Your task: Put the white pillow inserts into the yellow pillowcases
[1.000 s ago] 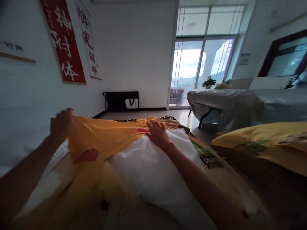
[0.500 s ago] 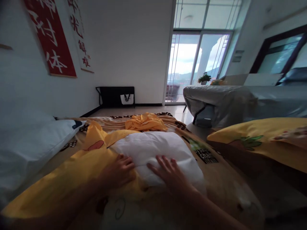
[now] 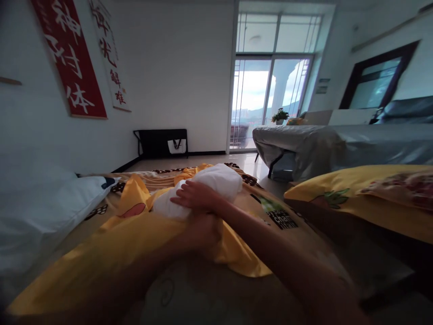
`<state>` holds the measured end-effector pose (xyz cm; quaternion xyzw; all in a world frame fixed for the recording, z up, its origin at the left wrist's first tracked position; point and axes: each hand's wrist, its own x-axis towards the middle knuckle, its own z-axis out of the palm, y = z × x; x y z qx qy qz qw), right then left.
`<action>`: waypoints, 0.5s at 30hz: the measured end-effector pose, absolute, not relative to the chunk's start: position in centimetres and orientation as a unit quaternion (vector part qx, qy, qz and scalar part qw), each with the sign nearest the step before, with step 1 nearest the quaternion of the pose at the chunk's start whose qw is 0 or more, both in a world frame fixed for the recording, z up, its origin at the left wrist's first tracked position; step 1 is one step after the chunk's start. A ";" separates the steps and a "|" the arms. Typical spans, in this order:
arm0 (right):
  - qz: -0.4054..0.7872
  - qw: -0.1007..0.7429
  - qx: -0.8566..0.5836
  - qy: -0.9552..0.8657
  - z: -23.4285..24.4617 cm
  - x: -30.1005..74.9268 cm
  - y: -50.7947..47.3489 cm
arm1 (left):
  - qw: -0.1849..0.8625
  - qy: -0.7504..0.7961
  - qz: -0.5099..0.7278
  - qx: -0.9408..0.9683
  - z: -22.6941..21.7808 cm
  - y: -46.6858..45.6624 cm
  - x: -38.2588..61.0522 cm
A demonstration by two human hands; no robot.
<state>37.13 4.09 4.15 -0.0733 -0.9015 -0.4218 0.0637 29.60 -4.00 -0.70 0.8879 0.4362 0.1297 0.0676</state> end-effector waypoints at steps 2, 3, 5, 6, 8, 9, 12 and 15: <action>-0.375 0.062 -0.092 -0.920 1.6 39.0 4.7 | 0.090 0.409 0.124 0.900 0.7 -3.7 27.2; -0.346 0.054 -0.109 -0.930 -0.1 40.1 4.8 | 0.087 0.404 0.111 0.904 1.3 -3.5 25.6; -0.298 0.026 -0.142 -0.944 -3.7 42.0 4.6 | 0.052 0.424 0.073 0.901 2.0 -2.7 22.4; -0.285 0.010 -0.147 -0.947 -5.1 42.7 4.3 | 0.027 0.441 0.053 0.895 2.1 -2.2 21.0; -0.270 -0.013 -0.157 -0.950 -6.6 43.3 3.5 | -0.012 0.472 0.037 0.881 1.9 -0.9 19.1; -0.255 -0.013 -0.178 -0.950 -6.5 43.4 3.1 | -0.020 0.481 0.052 0.875 1.7 -0.3 18.6; -0.146 0.000 -0.256 -0.956 -3.8 43.0 2.1 | -0.033 0.509 0.145 0.848 0.8 1.2 18.2; -0.020 0.068 -0.303 -0.950 -1.5 42.2 1.1 | -0.033 0.535 0.226 0.813 0.2 2.0 18.3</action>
